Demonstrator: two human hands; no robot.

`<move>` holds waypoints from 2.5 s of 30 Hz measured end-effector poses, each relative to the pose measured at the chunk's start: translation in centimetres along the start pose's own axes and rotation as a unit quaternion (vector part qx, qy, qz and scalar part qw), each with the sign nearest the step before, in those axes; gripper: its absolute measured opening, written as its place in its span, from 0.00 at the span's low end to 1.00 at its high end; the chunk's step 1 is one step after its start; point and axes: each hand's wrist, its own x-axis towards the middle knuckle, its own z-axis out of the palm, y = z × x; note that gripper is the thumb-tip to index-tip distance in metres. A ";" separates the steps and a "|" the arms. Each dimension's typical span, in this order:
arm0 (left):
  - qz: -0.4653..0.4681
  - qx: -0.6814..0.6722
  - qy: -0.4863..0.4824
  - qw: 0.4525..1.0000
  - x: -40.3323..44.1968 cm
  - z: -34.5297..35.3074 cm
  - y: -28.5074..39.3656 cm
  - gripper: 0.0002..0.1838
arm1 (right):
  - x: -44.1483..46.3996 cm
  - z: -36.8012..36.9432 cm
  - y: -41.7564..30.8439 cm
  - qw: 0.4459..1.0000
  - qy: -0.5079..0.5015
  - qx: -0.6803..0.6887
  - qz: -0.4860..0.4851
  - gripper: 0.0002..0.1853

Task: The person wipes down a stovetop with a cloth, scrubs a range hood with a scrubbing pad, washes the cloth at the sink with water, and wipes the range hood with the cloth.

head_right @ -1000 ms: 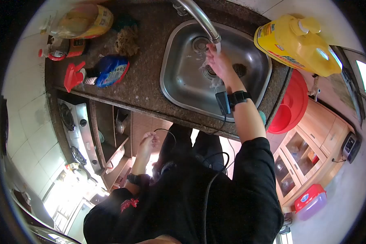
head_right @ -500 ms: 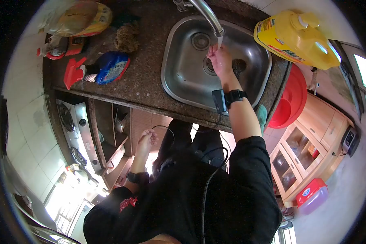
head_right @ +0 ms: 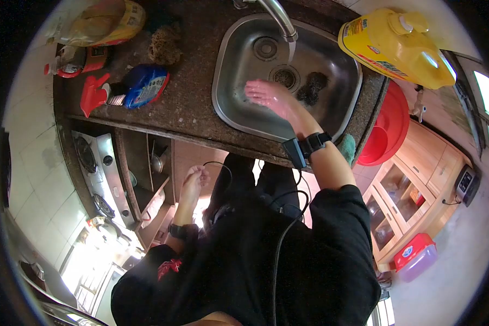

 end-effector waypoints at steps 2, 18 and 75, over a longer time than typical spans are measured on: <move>0.007 -0.007 0.000 1.000 -0.4 0.3 0.1 0.09 | -0.2 -2.8 -0.2 0.990 0.001 0.041 -0.134 0.22; -0.014 0.028 -0.017 0.999 0.0 1.5 -0.5 0.10 | -4.5 -3.9 -1.3 0.842 0.117 -0.515 0.113 0.19; 0.037 -0.013 0.006 0.999 -0.7 -1.6 -0.3 0.12 | 11.0 -2.0 5.7 0.656 0.004 -0.752 -0.057 0.16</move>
